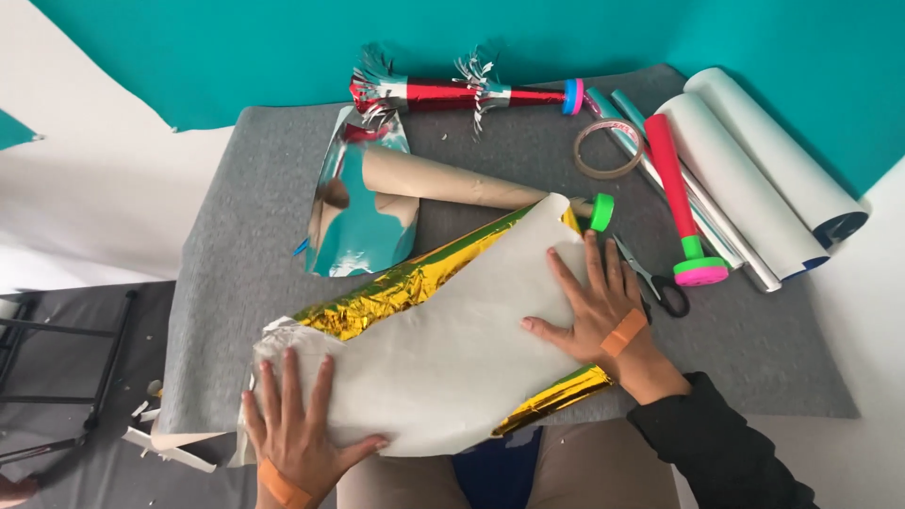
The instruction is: The person wraps a sheet of gold metallic paper around a cardboard cone to form a party popper. They secure the seam with clear tape and smooth the surface to ensure the paper adheres tightly to the cone.
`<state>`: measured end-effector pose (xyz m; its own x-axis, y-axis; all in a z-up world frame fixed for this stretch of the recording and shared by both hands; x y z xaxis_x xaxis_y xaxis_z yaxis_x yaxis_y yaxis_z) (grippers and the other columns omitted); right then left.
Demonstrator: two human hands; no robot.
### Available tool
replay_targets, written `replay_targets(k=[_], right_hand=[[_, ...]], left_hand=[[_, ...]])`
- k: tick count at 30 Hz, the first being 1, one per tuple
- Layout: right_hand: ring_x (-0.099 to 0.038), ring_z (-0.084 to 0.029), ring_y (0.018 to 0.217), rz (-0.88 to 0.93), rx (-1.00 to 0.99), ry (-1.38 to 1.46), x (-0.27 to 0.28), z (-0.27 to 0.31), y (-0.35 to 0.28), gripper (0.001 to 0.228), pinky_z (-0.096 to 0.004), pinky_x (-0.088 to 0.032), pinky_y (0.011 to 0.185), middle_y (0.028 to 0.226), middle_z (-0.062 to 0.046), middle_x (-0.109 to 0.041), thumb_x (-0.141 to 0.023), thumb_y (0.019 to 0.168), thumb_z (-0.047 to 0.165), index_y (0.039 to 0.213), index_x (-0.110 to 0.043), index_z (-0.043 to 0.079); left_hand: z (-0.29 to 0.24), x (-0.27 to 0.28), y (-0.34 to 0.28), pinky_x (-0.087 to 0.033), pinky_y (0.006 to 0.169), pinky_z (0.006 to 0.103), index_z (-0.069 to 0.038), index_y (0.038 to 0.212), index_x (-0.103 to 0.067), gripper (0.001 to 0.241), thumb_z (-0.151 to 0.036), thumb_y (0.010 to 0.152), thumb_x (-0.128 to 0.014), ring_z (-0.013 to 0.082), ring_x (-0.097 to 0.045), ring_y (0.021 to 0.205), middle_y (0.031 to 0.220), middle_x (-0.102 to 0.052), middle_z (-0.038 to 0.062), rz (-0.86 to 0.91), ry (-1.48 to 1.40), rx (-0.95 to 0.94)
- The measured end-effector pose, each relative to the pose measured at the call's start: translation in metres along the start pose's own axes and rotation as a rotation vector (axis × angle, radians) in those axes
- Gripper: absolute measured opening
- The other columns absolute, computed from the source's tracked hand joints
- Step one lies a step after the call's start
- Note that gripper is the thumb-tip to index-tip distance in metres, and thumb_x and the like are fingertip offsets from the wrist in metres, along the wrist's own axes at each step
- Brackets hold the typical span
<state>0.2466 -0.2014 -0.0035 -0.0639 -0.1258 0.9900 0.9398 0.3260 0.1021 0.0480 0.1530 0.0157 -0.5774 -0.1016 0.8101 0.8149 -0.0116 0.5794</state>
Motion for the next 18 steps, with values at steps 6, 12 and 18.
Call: replay_targets(k=[6,12,18], right_hand=[[0.000,-0.047,0.155,0.150,-0.072,0.056,0.010,0.006,-0.001,0.116,-0.061,-0.013,0.119,0.171,-0.023,0.006,-0.049,0.073,0.092,0.164,-0.010,0.033],[0.008,-0.042,0.157,0.201,-0.113,0.097,-0.004,0.001,-0.002,0.114,-0.058,-0.007,0.121,0.171,-0.020,0.010,-0.048,0.073,0.092,0.164,-0.011,0.033],[-0.003,-0.046,0.157,0.008,-0.019,0.026,-0.015,-0.010,-0.002,0.113,-0.060,-0.019,0.120,0.171,-0.023,-0.001,-0.051,0.076,0.092,0.164,-0.022,0.026]], left_hand=[[-0.018,-0.036,0.008,-0.019,0.112,0.0733,-0.036,0.161,-0.028,0.141,-0.104,0.044,-0.070,0.0354,-0.011,0.160,0.172,-0.019,0.007,0.426,0.027,0.003],[-0.168,-0.045,0.071,-0.030,0.112,0.0622,-0.035,0.156,-0.045,0.067,-0.063,0.096,-0.055,0.0411,-0.030,0.151,0.162,-0.041,0.009,0.266,-0.342,-0.237],[-0.205,-0.124,0.122,-0.017,0.111,0.0809,-0.043,0.162,-0.022,0.076,-0.074,0.093,-0.036,0.0362,-0.002,0.158,0.174,-0.008,0.002,0.702,-0.235,-0.204]])
Point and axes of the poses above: each hand's wrist, its own y-axis towards the middle knuckle, its own x-axis out of the back of the hand, z = x × y, the point moved 9 cm from there along y, towards the middle knuckle
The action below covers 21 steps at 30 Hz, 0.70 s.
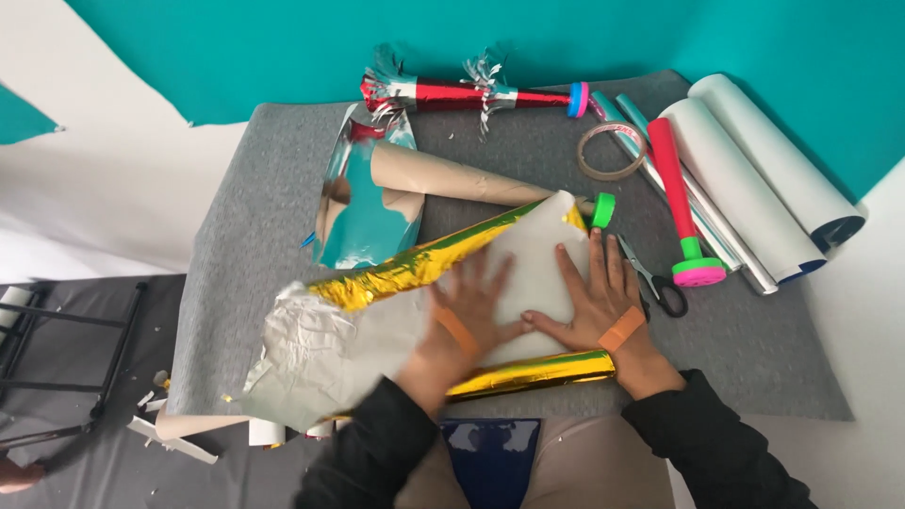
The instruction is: The person wraps a sheet of gold metallic paper around a cardboard cone to form a party popper. They secure the seam with clear tape and smooth the surface to ensure the paper adheres tightly to the cone.
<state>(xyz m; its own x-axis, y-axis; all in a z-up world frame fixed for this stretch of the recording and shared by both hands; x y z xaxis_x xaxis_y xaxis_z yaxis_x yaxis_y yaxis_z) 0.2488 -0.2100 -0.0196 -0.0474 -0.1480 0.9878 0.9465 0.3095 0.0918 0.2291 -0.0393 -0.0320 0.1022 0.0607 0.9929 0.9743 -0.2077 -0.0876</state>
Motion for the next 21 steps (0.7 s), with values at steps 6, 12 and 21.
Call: replay_targets(k=[6,12,21], right_hand=[[0.008,-0.048,0.157,-0.141,0.089,0.015,0.013,0.010,-0.003,0.115,-0.072,-0.008,0.116,0.173,-0.023,0.007,-0.052,0.072,0.094,0.162,-0.030,0.025],[-0.011,-0.046,0.157,-0.297,0.591,0.010,0.053,0.081,-0.050,0.100,-0.075,-0.007,0.116,0.172,-0.020,-0.015,-0.042,0.079,0.089,0.160,-0.036,0.031],[-0.019,-0.035,0.159,-0.245,1.155,-0.224,0.064,0.134,-0.133,0.119,-0.060,-0.017,0.124,0.172,-0.016,-0.018,-0.043,0.080,0.108,0.166,-0.020,0.030]], left_hand=[[0.066,0.039,0.011,-0.025,0.110,0.0775,-0.047,0.164,-0.009,0.084,-0.081,0.091,-0.034,0.0415,-0.007,0.157,0.175,-0.003,0.004,0.122,0.070,0.116],[0.077,0.057,0.012,-0.005,0.113,0.0818,-0.046,0.164,-0.007,0.092,-0.089,0.085,-0.028,0.0429,0.008,0.158,0.176,0.002,0.005,0.189,-0.057,0.233],[0.079,0.055,0.020,0.000,0.108,0.0863,-0.042,0.164,-0.007,0.107,-0.093,0.072,-0.025,0.0440,0.020,0.156,0.174,0.011,0.001,0.169,-0.079,0.318]])
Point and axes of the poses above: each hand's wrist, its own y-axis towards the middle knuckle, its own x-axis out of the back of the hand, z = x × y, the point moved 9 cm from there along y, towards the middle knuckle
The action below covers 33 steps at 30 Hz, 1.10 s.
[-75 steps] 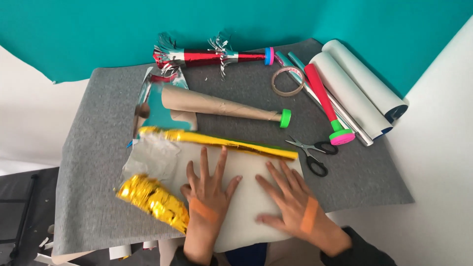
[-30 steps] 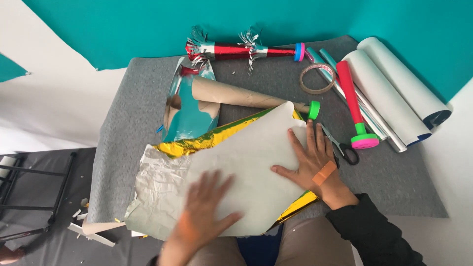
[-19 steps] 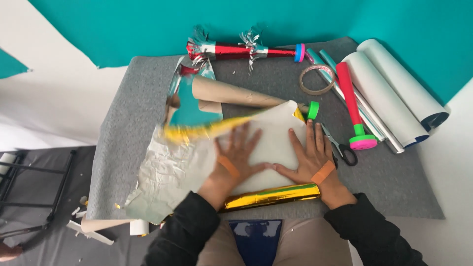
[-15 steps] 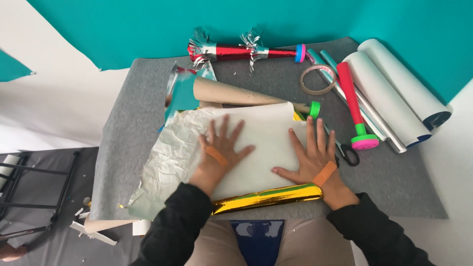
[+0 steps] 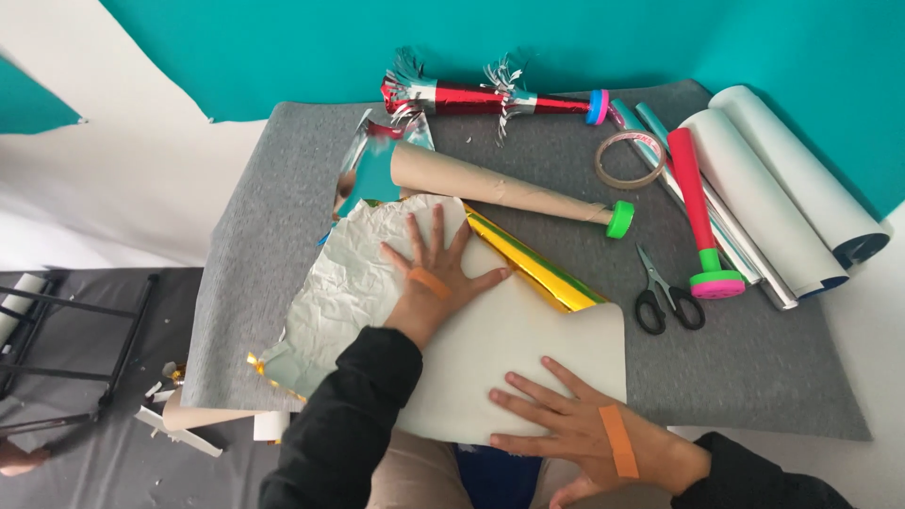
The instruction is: The person wraps a sheet of gold metallic paper around a cardboard cone to form a party popper. They secure the seam with clear tape and smooth the surface to ensure the paper adheres tightly to the cone.
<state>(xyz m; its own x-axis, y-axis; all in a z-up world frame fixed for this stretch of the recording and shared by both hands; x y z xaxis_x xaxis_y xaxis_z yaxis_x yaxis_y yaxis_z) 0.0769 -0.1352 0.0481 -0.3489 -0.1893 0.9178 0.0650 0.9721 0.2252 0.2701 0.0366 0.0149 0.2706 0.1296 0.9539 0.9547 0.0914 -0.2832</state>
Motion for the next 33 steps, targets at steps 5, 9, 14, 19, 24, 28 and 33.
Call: replay_targets(k=[5,9,14,19,24,28,33], right_hand=[[-0.017,-0.043,0.159,-0.044,0.099,0.130,-0.018,0.011,-0.014,0.102,-0.081,-0.013,0.110,0.175,-0.001,-0.022,-0.047,0.082,0.095,0.162,-0.034,0.032],[-0.022,-0.048,0.155,-0.023,0.199,0.033,-0.008,0.021,-0.019,0.125,-0.075,-0.020,0.116,0.173,0.000,-0.024,-0.063,0.071,0.107,0.164,-0.025,0.031],[-0.026,-0.039,0.155,-0.264,-0.425,1.126,-0.097,-0.003,-0.085,0.048,-0.054,-0.022,0.126,0.157,-0.019,-0.043,-0.052,0.106,0.027,0.146,-0.045,0.000],[-0.056,-0.023,0.097,-0.094,-0.994,0.815,-0.086,-0.092,-0.065,0.012,-0.037,-0.046,0.085,0.103,0.003,-0.060,-0.059,0.099,0.032,0.103,-0.061,0.021],[-0.054,-0.035,0.119,0.260,-0.805,0.513,-0.118,-0.140,-0.060,0.045,-0.052,-0.045,0.099,0.133,-0.004,-0.057,-0.058,0.098,0.040,0.142,-0.053,0.034],[-0.016,-0.037,0.153,0.441,-0.882,0.314,-0.117,-0.162,-0.064,0.098,-0.068,-0.007,0.117,0.166,-0.011,-0.017,-0.050,0.085,0.085,0.164,-0.011,0.043],[0.003,-0.041,0.156,0.520,-0.969,0.391,-0.112,-0.160,-0.067,0.122,-0.086,0.006,0.108,0.172,-0.011,0.007,-0.055,0.068,0.100,0.164,-0.005,0.044]], left_hand=[[0.001,0.014,-0.007,0.005,0.110,0.0847,-0.044,0.161,-0.022,0.106,-0.092,0.068,-0.038,0.0413,0.014,0.157,0.174,0.000,-0.001,-0.095,-0.171,0.022],[0.002,0.010,-0.008,0.007,0.110,0.0839,-0.045,0.162,-0.018,0.105,-0.092,0.069,-0.035,0.0402,0.017,0.157,0.175,0.003,-0.002,-0.057,-0.153,0.028],[0.003,0.009,-0.004,0.007,0.108,0.0852,-0.041,0.159,-0.029,0.103,-0.093,0.070,-0.035,0.0362,0.011,0.158,0.173,-0.007,-0.001,-0.197,-0.156,-0.006],[0.002,0.012,-0.007,-0.001,0.108,0.0867,-0.037,0.160,-0.032,0.100,-0.091,0.076,-0.037,0.0386,0.005,0.158,0.173,-0.012,0.004,-0.211,-0.126,-0.055],[0.002,-0.009,0.007,-0.005,0.109,0.0857,-0.038,0.160,-0.035,0.093,-0.086,0.081,-0.043,0.0414,-0.008,0.158,0.171,-0.024,0.009,-0.294,-0.137,-0.153],[-0.023,-0.012,0.006,-0.006,0.115,0.0794,-0.046,0.157,-0.038,0.068,-0.063,0.090,-0.041,0.0348,-0.019,0.157,0.165,-0.036,0.001,-0.538,-0.018,-0.502],[-0.055,-0.021,-0.010,-0.018,0.110,0.0827,-0.050,0.156,-0.037,0.070,-0.061,0.086,-0.038,0.0416,-0.016,0.157,0.167,-0.032,0.000,-0.398,0.002,-0.618]])
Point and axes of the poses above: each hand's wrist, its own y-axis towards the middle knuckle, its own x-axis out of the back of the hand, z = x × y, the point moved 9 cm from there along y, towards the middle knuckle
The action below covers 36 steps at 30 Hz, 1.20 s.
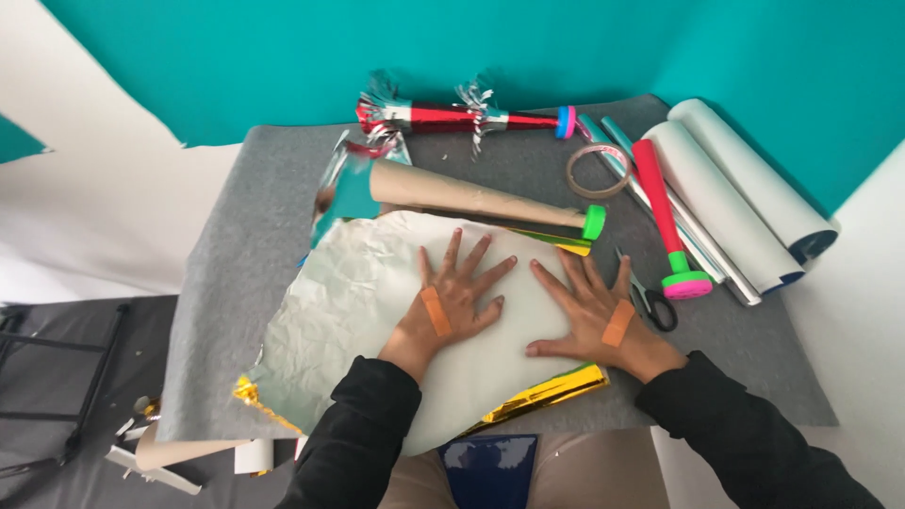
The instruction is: The person wraps a sheet of gold metallic paper around a cardboard cone to form a party popper. They secure the seam with clear tape and smooth the surface to ensure the paper adheres tightly to the cone.
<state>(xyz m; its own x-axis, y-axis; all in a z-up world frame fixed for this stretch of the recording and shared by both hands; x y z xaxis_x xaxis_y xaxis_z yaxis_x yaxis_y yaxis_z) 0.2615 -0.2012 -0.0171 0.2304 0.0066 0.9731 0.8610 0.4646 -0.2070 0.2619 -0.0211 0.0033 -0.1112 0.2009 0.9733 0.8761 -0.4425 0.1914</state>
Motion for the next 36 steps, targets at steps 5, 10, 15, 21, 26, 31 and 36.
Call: replay_targets(k=[5,10,15,21,26,31,36], right_hand=[[-0.005,-0.048,0.153,-0.106,0.074,-0.016,0.005,0.007,-0.001,0.124,-0.086,0.013,0.106,0.171,-0.015,-0.007,-0.055,0.066,0.104,0.163,-0.020,0.034],[-0.027,-0.044,0.153,-0.625,0.409,-0.234,0.019,0.053,-0.056,0.125,-0.081,-0.005,0.114,0.166,-0.020,-0.030,-0.046,0.068,0.104,0.156,-0.038,0.015],[-0.011,-0.049,0.158,-0.566,0.636,-0.327,0.023,0.105,-0.128,0.146,-0.070,-0.011,0.121,0.173,-0.018,-0.012,-0.066,0.049,0.114,0.163,-0.024,0.033],[-0.017,-0.056,0.152,-0.571,0.836,-0.532,-0.009,0.118,-0.152,0.183,-0.079,-0.025,0.107,0.176,-0.005,-0.010,-0.081,0.022,0.122,0.166,-0.009,0.035],[-0.053,-0.024,0.140,-0.509,1.035,0.230,0.011,0.101,-0.158,0.019,-0.075,-0.027,0.109,0.144,0.004,-0.067,-0.062,0.108,0.020,0.091,-0.068,0.017],[-0.066,-0.032,0.118,-0.450,0.603,0.476,0.105,0.021,-0.030,0.035,-0.055,-0.041,0.108,0.122,-0.011,-0.071,-0.056,0.100,0.043,0.103,-0.066,0.010],[-0.057,-0.028,0.133,-0.606,0.238,-0.286,0.090,-0.050,0.080,0.062,-0.047,-0.050,0.097,0.143,0.000,-0.057,-0.067,0.088,0.024,0.147,-0.049,0.026]], left_hand=[[-0.029,-0.019,0.021,-0.019,0.113,0.0804,-0.051,0.159,-0.028,0.068,-0.044,0.092,-0.034,0.0406,-0.017,0.157,0.170,-0.026,-0.003,-0.079,-0.044,-0.032],[-0.025,-0.026,0.034,-0.008,0.114,0.0785,-0.047,0.162,-0.017,0.071,-0.050,0.092,-0.030,0.0461,-0.001,0.157,0.174,-0.011,-0.003,0.145,-0.021,0.080],[-0.029,-0.018,0.037,-0.010,0.112,0.0787,-0.041,0.163,-0.018,0.071,-0.049,0.094,-0.033,0.0469,-0.003,0.155,0.173,-0.010,-0.002,0.087,-0.002,0.072],[-0.039,0.002,0.041,0.003,0.113,0.0793,-0.040,0.162,-0.019,0.110,-0.094,0.067,-0.033,0.0490,0.013,0.154,0.173,0.003,0.000,0.226,-0.115,0.201],[-0.042,0.004,0.040,0.007,0.111,0.0807,-0.036,0.163,-0.019,0.112,-0.093,0.067,-0.033,0.0487,0.015,0.154,0.173,0.007,0.008,0.229,-0.140,0.213],[-0.044,0.013,0.039,0.006,0.111,0.0828,-0.038,0.164,-0.015,0.111,-0.092,0.069,-0.032,0.0504,0.014,0.155,0.174,0.005,0.009,0.367,-0.121,0.222],[-0.044,0.013,0.038,0.006,0.110,0.0849,-0.037,0.164,-0.019,0.110,-0.093,0.071,-0.033,0.0514,0.011,0.155,0.175,-0.003,0.011,0.396,-0.149,0.213]])
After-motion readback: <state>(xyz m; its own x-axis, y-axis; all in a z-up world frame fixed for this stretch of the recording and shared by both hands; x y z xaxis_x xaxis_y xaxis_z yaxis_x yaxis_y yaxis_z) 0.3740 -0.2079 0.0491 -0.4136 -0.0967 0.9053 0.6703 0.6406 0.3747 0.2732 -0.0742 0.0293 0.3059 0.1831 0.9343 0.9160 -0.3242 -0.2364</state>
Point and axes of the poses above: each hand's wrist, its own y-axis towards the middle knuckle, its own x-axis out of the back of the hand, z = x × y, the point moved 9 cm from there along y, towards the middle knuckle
